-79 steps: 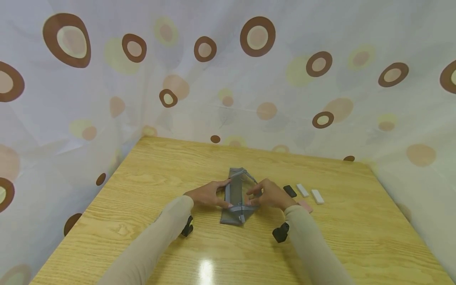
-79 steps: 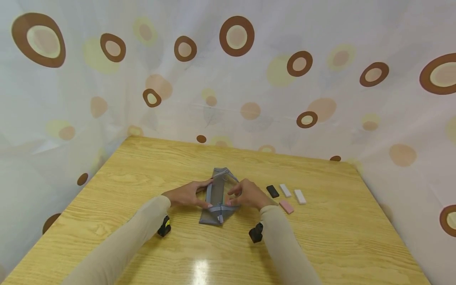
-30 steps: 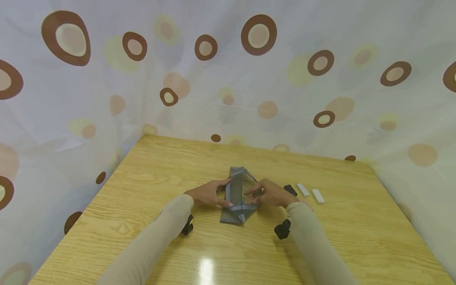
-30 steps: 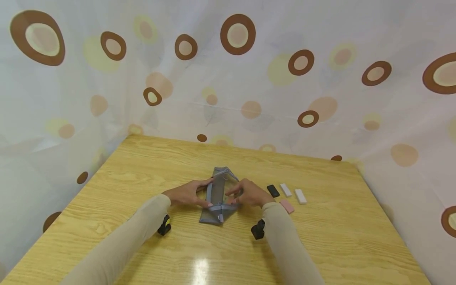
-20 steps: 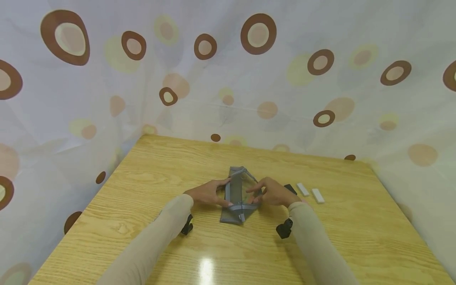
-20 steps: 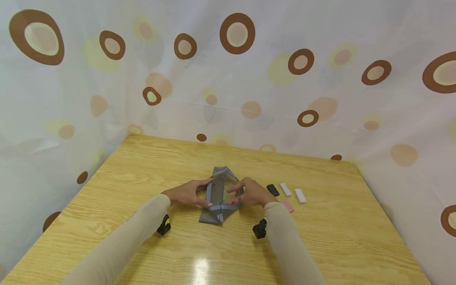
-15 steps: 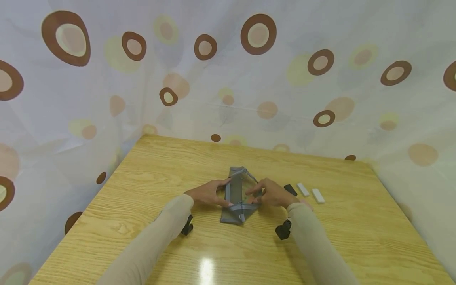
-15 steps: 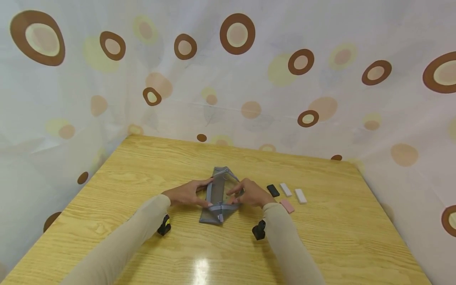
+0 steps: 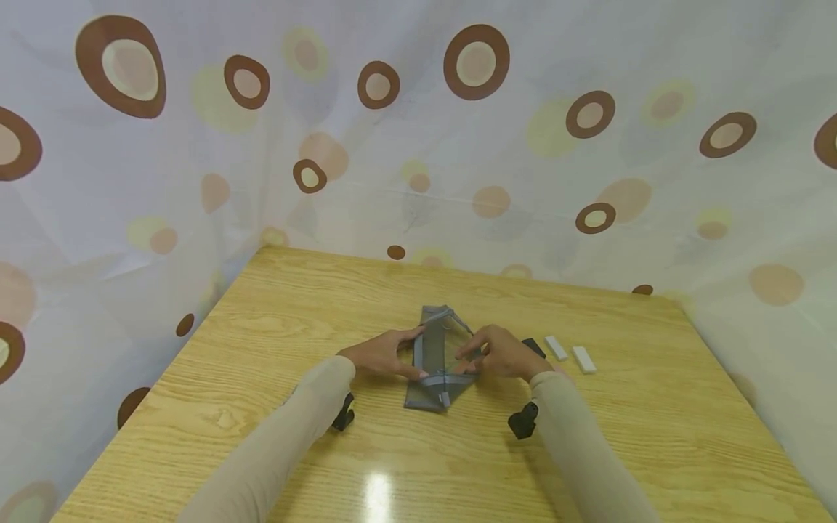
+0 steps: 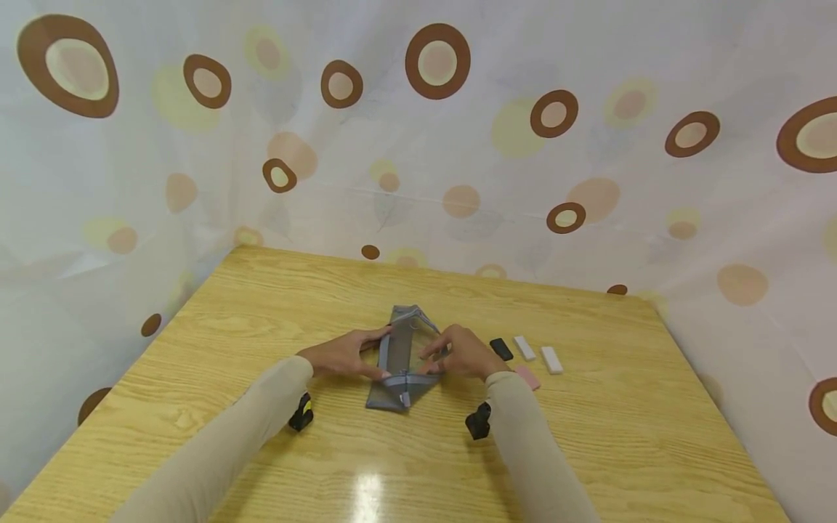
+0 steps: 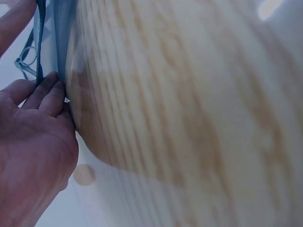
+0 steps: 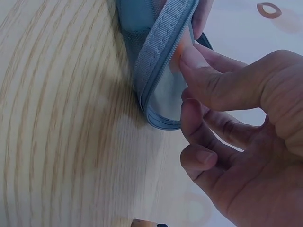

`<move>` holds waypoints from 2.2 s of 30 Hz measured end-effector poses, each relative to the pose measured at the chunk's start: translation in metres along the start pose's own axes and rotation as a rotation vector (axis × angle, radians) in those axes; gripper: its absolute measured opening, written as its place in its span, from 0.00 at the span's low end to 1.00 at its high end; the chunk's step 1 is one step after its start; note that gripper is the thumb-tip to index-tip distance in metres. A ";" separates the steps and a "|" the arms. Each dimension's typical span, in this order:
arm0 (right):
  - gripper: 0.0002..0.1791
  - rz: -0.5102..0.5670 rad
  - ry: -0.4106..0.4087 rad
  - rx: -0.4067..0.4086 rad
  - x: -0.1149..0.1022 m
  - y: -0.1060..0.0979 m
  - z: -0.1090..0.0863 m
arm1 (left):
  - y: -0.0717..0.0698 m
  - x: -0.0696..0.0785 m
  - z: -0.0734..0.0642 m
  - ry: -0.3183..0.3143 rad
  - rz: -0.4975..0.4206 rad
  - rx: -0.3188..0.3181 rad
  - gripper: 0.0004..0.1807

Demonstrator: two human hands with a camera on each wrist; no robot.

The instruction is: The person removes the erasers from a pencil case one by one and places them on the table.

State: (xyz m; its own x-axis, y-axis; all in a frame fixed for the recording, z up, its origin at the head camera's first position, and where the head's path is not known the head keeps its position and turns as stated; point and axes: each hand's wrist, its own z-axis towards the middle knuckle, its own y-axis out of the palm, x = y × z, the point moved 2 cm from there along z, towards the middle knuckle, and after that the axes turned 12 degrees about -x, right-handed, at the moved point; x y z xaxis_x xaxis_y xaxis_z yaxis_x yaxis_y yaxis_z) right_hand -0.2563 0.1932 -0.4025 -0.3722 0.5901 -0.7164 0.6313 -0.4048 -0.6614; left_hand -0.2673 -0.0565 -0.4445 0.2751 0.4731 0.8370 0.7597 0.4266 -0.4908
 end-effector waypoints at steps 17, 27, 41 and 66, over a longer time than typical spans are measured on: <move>0.12 -0.068 0.078 0.128 0.002 -0.023 -0.024 | 0.001 0.003 -0.002 0.006 0.021 0.005 0.54; 0.13 -0.068 0.164 0.223 0.013 -0.052 -0.066 | 0.001 0.005 -0.003 0.015 0.020 -0.004 0.54; 0.21 -0.021 0.377 0.320 0.052 -0.065 -0.154 | 0.001 0.004 -0.003 0.019 0.007 -0.007 0.54; 0.22 -0.061 0.531 0.325 0.114 -0.040 -0.196 | 0.000 0.003 -0.002 0.017 0.005 -0.012 0.54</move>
State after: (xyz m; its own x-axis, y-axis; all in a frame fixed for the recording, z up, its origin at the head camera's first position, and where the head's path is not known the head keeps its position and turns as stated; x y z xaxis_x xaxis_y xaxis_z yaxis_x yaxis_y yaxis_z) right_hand -0.1903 0.4138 -0.4140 0.0409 0.8517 -0.5225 0.3494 -0.5021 -0.7911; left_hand -0.2650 -0.0566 -0.4416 0.2886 0.4622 0.8385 0.7652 0.4149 -0.4922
